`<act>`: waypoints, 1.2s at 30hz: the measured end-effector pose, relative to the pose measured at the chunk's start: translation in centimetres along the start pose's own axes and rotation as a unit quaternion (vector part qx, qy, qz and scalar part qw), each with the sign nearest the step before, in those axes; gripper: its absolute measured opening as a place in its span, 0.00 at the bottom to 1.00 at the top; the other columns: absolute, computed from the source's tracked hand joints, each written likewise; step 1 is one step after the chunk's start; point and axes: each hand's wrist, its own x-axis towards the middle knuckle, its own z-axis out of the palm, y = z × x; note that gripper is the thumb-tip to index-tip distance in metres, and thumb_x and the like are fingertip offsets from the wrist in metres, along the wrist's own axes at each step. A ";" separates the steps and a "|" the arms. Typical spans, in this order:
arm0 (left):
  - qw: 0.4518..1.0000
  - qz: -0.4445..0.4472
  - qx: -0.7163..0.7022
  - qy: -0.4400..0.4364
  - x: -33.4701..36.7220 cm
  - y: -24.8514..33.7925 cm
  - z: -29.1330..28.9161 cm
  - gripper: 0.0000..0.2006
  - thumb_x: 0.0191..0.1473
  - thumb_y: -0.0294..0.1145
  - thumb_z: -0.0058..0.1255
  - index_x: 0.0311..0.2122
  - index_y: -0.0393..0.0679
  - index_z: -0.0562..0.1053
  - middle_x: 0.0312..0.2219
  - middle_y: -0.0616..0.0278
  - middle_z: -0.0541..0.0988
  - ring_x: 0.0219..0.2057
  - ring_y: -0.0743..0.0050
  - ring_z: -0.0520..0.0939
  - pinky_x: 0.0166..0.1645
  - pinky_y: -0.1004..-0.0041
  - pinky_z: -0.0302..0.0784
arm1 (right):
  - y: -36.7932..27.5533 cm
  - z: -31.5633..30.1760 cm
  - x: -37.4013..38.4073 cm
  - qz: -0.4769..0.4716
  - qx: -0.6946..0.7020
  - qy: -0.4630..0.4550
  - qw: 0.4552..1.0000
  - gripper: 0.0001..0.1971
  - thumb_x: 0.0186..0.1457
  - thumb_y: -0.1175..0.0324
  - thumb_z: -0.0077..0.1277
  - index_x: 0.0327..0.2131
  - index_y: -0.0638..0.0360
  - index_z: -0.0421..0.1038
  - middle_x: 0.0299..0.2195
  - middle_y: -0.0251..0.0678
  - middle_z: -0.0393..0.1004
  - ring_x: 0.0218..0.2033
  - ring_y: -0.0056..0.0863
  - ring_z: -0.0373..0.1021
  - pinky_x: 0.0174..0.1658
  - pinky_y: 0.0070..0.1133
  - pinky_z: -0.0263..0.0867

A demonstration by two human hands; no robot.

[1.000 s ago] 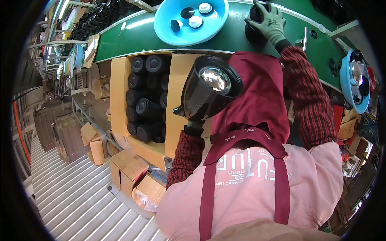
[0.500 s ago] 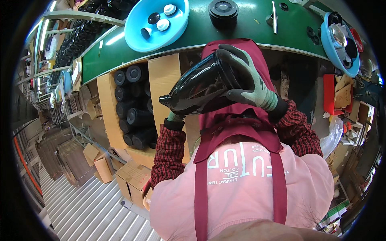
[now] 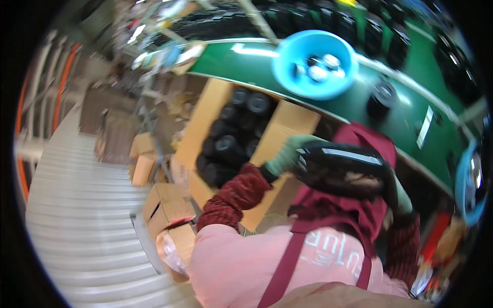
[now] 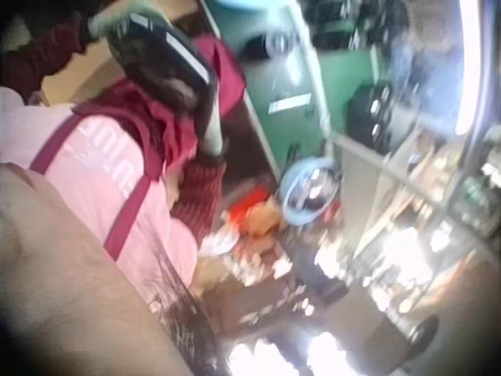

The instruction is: The person assembles black kettles on a green workbench. They pick up kettle bodies, insert internal components, and screw on lids one at a time, then place the finished units on the bench.

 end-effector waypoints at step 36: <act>0.990 0.099 0.092 0.025 -2.6 -0.5 2.4 0.28 0.44 0.39 0.68 0.53 0.47 0.78 0.38 0.59 0.82 0.37 0.53 0.84 0.43 0.59 0.79 | 3.5 0.5 0.9 -0.245 -0.129 0.099 0.956 0.36 0.74 0.45 0.36 0.74 0.61 0.51 0.73 0.45 0.56 0.71 0.41 0.59 0.72 0.36 0.57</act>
